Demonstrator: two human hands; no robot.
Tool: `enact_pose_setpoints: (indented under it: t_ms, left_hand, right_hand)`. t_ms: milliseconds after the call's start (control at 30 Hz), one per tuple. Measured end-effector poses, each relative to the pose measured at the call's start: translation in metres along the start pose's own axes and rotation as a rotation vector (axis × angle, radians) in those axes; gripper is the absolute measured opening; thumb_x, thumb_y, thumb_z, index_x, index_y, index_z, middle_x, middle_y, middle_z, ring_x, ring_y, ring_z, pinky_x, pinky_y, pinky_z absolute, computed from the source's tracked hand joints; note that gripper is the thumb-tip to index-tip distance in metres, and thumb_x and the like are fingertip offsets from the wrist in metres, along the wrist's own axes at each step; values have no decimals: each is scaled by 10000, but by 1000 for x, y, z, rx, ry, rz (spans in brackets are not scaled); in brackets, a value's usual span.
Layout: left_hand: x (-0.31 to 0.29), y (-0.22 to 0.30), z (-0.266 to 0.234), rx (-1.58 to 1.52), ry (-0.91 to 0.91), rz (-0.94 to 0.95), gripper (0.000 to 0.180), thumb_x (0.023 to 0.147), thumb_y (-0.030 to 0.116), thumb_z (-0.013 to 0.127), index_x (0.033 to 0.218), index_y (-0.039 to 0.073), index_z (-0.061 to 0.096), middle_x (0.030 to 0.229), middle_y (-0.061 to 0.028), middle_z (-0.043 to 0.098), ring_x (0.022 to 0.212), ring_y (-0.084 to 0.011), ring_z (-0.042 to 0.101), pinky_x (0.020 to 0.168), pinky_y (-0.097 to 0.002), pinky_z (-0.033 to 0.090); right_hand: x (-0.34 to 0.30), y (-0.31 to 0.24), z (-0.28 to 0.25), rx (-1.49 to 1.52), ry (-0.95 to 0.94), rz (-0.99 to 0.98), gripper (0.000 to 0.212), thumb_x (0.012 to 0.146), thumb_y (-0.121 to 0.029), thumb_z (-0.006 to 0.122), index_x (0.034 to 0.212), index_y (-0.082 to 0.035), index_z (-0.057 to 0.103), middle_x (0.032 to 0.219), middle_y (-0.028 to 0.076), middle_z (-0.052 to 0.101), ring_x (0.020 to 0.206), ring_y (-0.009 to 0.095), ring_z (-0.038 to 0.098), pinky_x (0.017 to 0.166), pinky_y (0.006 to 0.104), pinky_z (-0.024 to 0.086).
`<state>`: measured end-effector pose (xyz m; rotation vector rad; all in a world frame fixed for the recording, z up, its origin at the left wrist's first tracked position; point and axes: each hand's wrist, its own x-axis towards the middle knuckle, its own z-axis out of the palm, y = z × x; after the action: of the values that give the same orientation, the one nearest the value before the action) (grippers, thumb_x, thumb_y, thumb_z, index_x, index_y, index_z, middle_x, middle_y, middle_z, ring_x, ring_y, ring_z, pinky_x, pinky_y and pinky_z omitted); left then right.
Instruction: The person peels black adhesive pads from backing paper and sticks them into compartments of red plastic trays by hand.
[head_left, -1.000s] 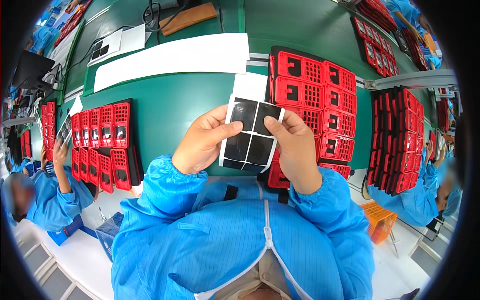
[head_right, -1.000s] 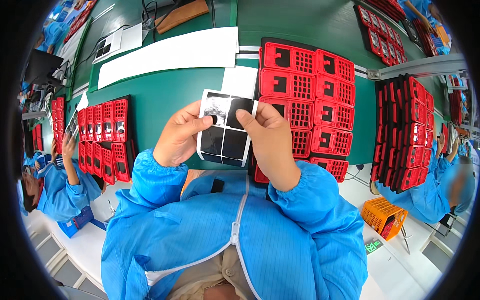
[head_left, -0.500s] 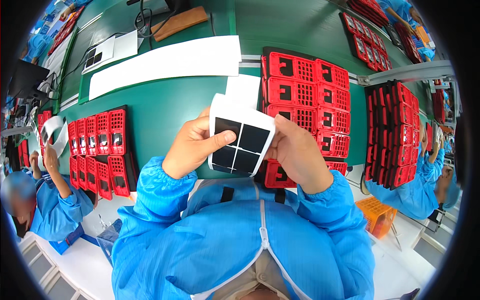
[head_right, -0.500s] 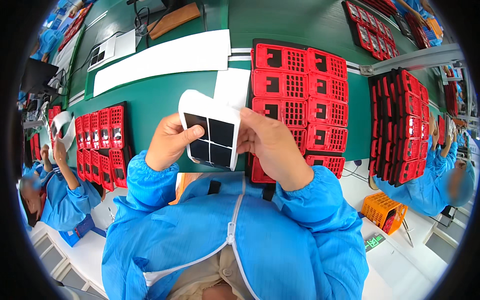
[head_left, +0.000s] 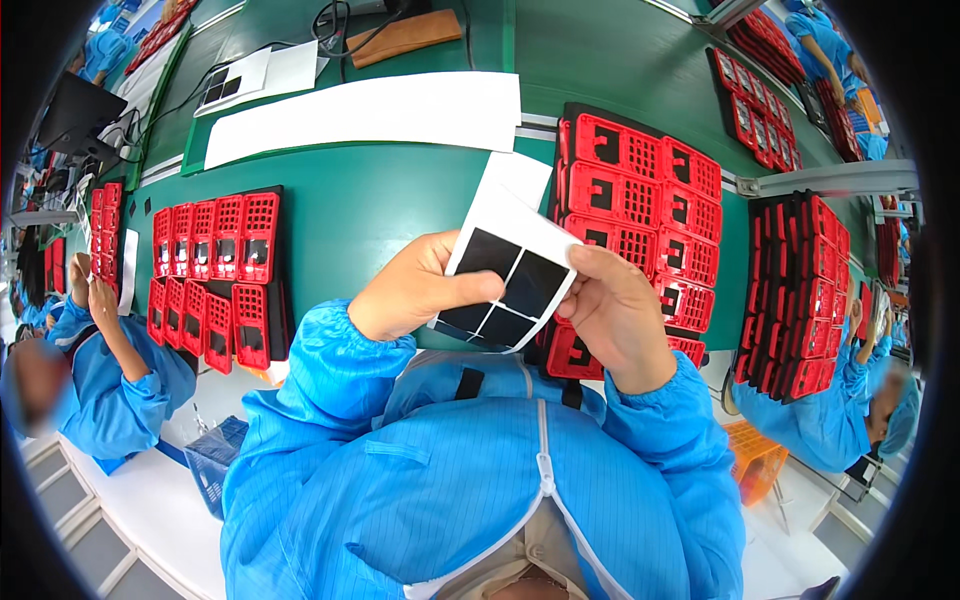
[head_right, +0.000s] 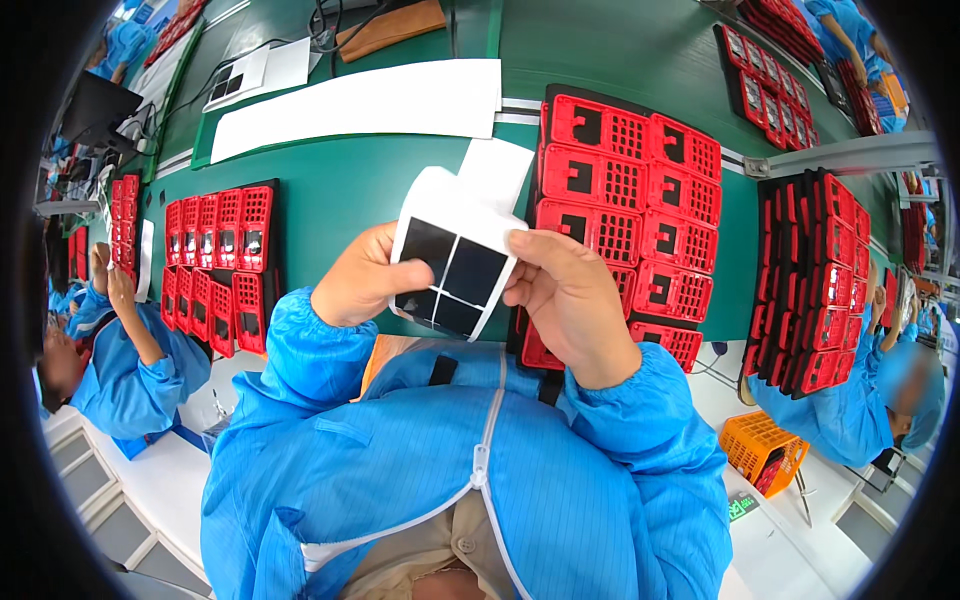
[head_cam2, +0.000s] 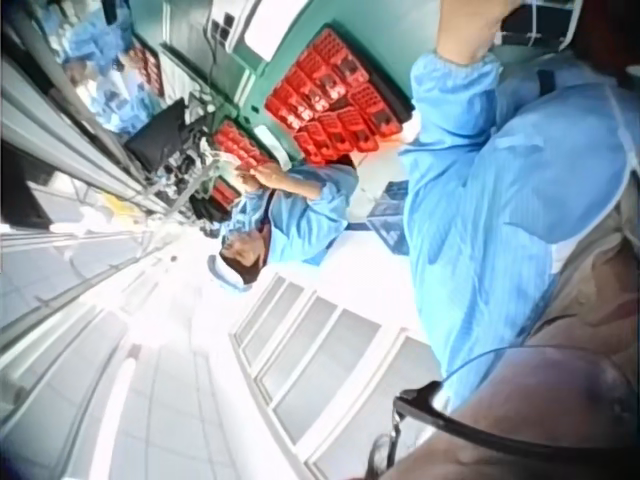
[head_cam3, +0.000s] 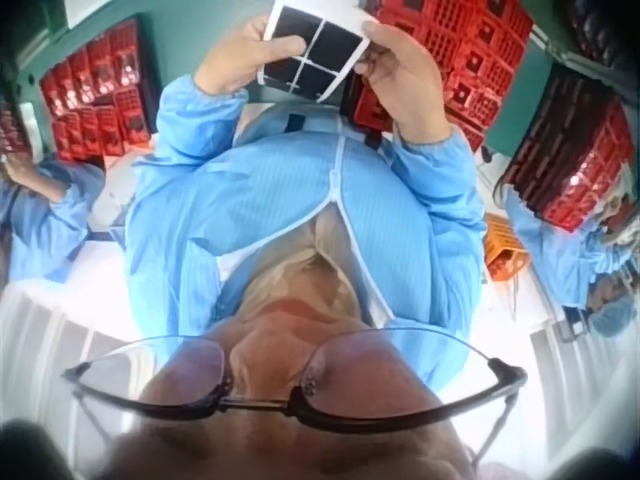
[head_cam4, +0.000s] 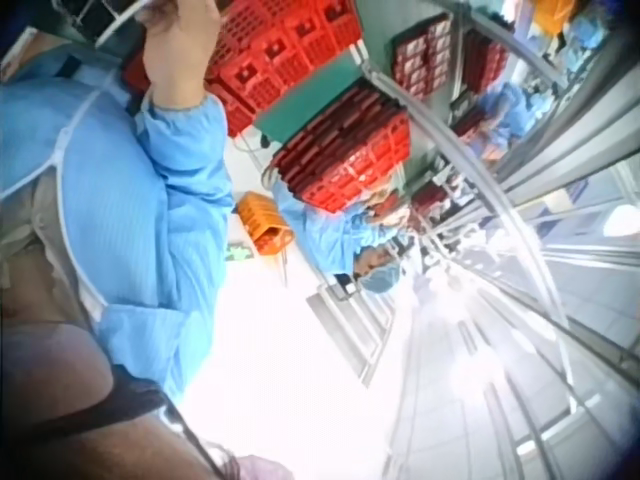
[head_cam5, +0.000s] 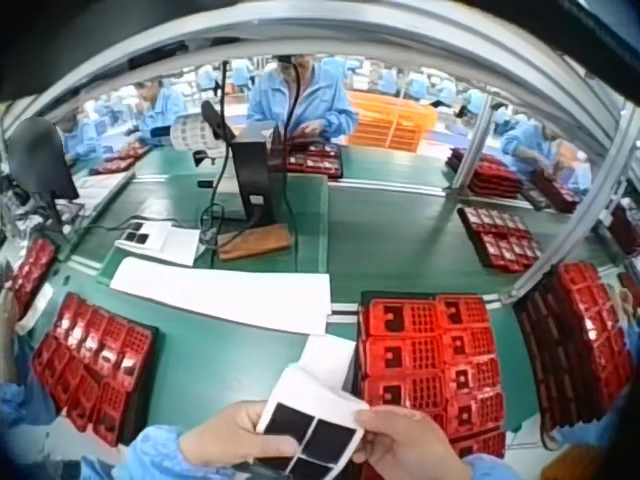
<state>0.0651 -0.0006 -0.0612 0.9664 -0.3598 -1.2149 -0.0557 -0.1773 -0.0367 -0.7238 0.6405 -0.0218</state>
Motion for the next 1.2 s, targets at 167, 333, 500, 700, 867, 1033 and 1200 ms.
enact_pose_setpoints:
  t_ms: [167, 333, 500, 700, 867, 1033, 1200]
  left_hand:
    - [1, 12, 17, 176, 92, 21, 324, 766, 56, 730, 1071, 4, 632, 984, -57, 667, 886, -127, 612, 796, -272, 495]
    - [-1, 9, 17, 186, 48, 89, 352, 764, 29, 720, 1098, 10, 613, 997, -57, 661, 902, -129, 606, 812, -282, 489]
    - [-1, 6, 17, 200, 50, 160, 377, 760, 31, 721, 1116, 10, 598, 1022, -61, 651, 922, -125, 593, 823, -279, 481]
    - [0, 16, 15, 338, 98, 31, 320, 749, 38, 726, 1050, -4, 627, 932, -65, 669, 826, -123, 610, 752, -277, 501]
    - [1, 22, 13, 426, 117, -85, 271, 751, 84, 730, 992, -11, 650, 863, -68, 676, 781, -116, 614, 705, -260, 499]
    - [4, 21, 12, 421, 86, -106, 260, 754, 97, 729, 980, -9, 656, 856, -68, 678, 770, -113, 612, 688, -259, 495]
    - [4, 21, 11, 442, 87, -97, 276, 758, 114, 732, 994, -7, 656, 862, -67, 680, 746, -124, 617, 677, -263, 500]
  right_hand:
    - [-6, 2, 8, 12, -91, 105, 150, 863, -142, 620, 895, 5, 633, 746, 67, 633, 615, 132, 605, 537, 234, 501]
    - [-5, 7, 2, 98, -212, 148, 126, 856, -116, 637, 877, 7, 623, 748, 68, 631, 578, 121, 609, 519, 222, 506]
    - [-8, 0, 2, 144, -227, 174, 99, 851, -88, 636, 884, 4, 621, 772, 86, 639, 583, 123, 615, 523, 221, 516]
    - [-9, -10, 0, -112, -194, 39, 105, 818, -17, 645, 914, 10, 612, 786, 91, 644, 611, 137, 622, 561, 236, 518]
    - [-11, -9, 8, -349, -146, -60, 176, 803, 5, 627, 976, 19, 602, 801, 90, 650, 671, 129, 628, 593, 235, 515]
    - [-8, -2, 5, -195, -191, 78, 194, 808, -6, 628, 998, 21, 600, 822, 93, 652, 674, 128, 626, 592, 235, 515]
    - [-7, 1, 6, -230, -165, 14, 200, 808, -23, 644, 997, 24, 600, 833, 92, 651, 656, 124, 624, 573, 234, 517]
